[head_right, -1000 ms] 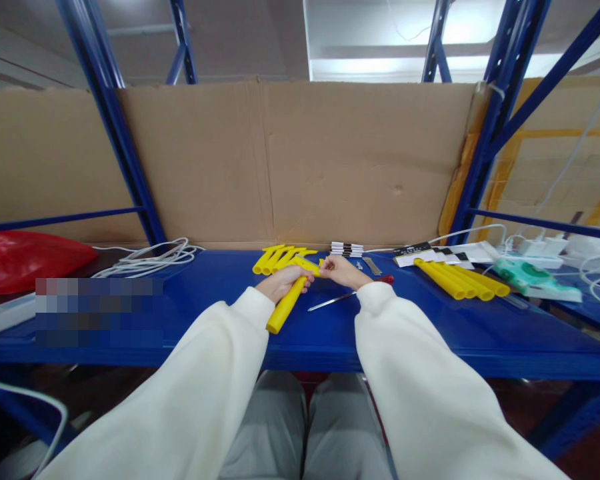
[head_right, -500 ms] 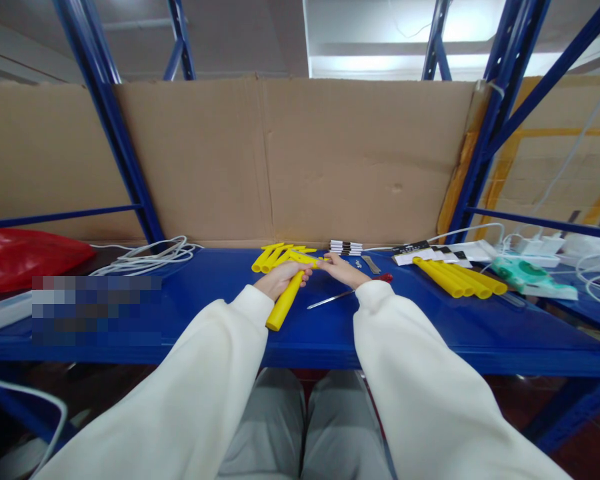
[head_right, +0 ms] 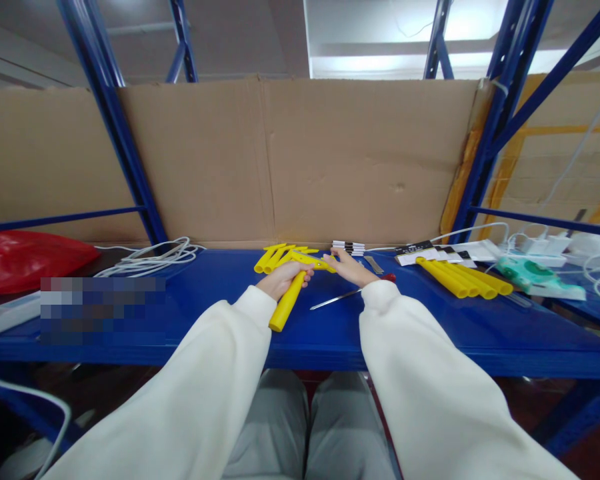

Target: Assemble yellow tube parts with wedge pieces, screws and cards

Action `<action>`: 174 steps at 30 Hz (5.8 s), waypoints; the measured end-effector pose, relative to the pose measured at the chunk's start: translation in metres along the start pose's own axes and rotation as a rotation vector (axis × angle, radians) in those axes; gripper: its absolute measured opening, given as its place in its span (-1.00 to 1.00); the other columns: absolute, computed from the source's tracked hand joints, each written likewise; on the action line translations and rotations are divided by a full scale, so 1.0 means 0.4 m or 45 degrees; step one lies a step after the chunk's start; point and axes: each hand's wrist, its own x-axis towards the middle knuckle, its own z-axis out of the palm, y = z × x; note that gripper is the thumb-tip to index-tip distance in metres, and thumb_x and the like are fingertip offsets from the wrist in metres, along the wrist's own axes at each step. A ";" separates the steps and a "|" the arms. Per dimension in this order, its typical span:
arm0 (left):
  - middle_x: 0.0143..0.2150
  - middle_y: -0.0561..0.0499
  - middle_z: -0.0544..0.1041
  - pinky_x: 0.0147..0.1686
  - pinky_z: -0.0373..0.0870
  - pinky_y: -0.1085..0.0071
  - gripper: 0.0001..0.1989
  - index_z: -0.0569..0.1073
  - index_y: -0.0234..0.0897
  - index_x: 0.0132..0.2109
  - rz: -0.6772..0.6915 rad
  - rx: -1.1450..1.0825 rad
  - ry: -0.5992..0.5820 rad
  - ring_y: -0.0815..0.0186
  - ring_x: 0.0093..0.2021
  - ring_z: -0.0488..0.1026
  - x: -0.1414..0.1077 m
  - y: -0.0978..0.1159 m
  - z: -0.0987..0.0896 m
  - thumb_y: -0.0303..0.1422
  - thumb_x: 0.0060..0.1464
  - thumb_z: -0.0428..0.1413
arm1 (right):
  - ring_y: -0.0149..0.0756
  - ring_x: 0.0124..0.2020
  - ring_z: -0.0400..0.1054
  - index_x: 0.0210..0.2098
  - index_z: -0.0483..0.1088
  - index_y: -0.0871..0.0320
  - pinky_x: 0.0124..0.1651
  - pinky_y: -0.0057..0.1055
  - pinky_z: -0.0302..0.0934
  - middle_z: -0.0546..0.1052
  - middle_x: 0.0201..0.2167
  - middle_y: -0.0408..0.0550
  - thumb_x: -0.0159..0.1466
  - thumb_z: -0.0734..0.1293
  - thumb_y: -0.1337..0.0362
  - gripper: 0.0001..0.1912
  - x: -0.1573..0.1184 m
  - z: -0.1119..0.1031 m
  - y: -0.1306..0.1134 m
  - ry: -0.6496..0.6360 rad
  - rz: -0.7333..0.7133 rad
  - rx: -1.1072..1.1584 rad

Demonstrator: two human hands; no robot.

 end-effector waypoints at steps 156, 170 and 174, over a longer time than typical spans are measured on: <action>-0.63 0.05 0.35 -0.59 0.22 0.50 -0.75 0.37 -0.29 -0.56 0.305 0.710 0.270 0.37 -0.59 0.35 0.022 -0.028 -0.144 -0.59 -0.06 0.25 | -0.12 -0.20 0.50 -0.20 0.50 0.14 -0.21 -0.31 0.28 0.62 -0.20 0.12 0.39 0.15 0.17 -0.69 -0.172 -0.136 -0.018 0.061 -0.595 -1.236; -0.65 0.03 0.35 -0.52 0.30 0.42 -0.76 0.38 -0.27 -0.55 0.310 0.829 0.307 0.28 -0.55 0.40 0.009 -0.020 -0.130 -0.56 -0.02 0.23 | -0.11 -0.19 0.47 -0.23 0.42 0.16 -0.22 -0.33 0.24 0.57 -0.24 0.14 0.39 0.17 0.21 -0.76 -0.170 -0.140 -0.017 0.072 -0.645 -1.284; -0.67 0.04 0.33 -0.54 0.28 0.43 -0.72 0.36 -0.26 -0.56 0.304 0.798 0.314 0.27 -0.56 0.41 0.008 -0.018 -0.128 -0.58 -0.03 0.25 | -0.12 -0.17 0.47 -0.22 0.48 0.17 -0.22 -0.34 0.26 0.58 -0.19 0.15 0.42 0.12 0.18 -0.65 -0.171 -0.135 -0.018 0.043 -0.559 -1.251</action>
